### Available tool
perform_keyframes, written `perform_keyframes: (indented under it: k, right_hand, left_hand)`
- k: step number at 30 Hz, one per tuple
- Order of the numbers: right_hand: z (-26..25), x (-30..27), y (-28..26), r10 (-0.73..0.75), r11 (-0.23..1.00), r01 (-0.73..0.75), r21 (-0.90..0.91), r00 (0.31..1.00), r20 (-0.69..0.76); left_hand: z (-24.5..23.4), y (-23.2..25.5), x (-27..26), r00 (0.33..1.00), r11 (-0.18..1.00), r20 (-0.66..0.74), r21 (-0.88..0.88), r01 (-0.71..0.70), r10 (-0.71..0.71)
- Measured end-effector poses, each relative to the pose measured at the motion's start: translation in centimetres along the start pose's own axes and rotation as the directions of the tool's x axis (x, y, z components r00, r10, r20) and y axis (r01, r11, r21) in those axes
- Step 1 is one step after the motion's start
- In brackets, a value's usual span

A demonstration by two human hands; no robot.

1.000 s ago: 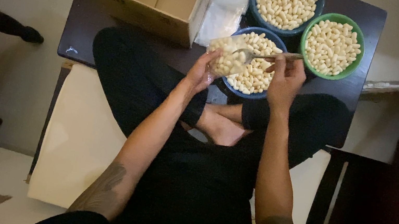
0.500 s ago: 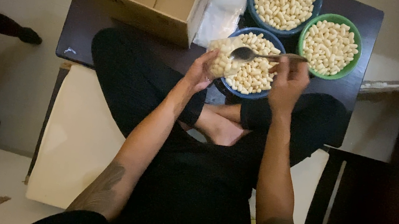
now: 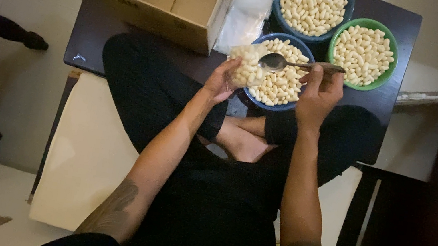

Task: Scooping small white food items from a bowl into a plastic bag using a spoon and placing the filled bag into a cardboard box.

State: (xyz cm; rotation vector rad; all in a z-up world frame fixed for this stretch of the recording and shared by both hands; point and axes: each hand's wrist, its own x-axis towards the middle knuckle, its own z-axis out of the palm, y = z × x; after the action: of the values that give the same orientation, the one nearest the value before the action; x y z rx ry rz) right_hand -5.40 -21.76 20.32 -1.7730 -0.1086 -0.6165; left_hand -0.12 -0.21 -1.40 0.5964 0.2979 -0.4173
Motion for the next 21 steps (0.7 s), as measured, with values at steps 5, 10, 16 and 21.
perform_keyframes:
  k: [5,10,16,21]
  right_hand:
    - [0.2,-0.6,-2.0,-0.119,0.982,0.123,-0.145,0.992,0.035]
    - [0.9,-0.7,-3.0,-0.25,0.904,0.277,-0.327,0.961,0.121]
    - [0.7,-1.1,-1.9,-0.362,0.838,0.323,-0.44,0.932,-0.003]
    - [-0.1,-2.0,4.9,0.011,0.924,-0.019,-0.383,1.0,-0.024]
  left_hand:
    - [2.3,1.2,-1.3,0.997,0.998,0.036,0.002,-0.065,0.065]
    - [0.7,0.3,-0.1,0.995,0.994,0.029,-0.056,-0.098,0.099]
    - [2.2,1.2,-1.3,0.995,0.992,0.015,-0.075,-0.097,0.098]
    - [5.5,3.4,-4.3,0.998,0.981,-0.047,-0.188,-0.054,0.046]
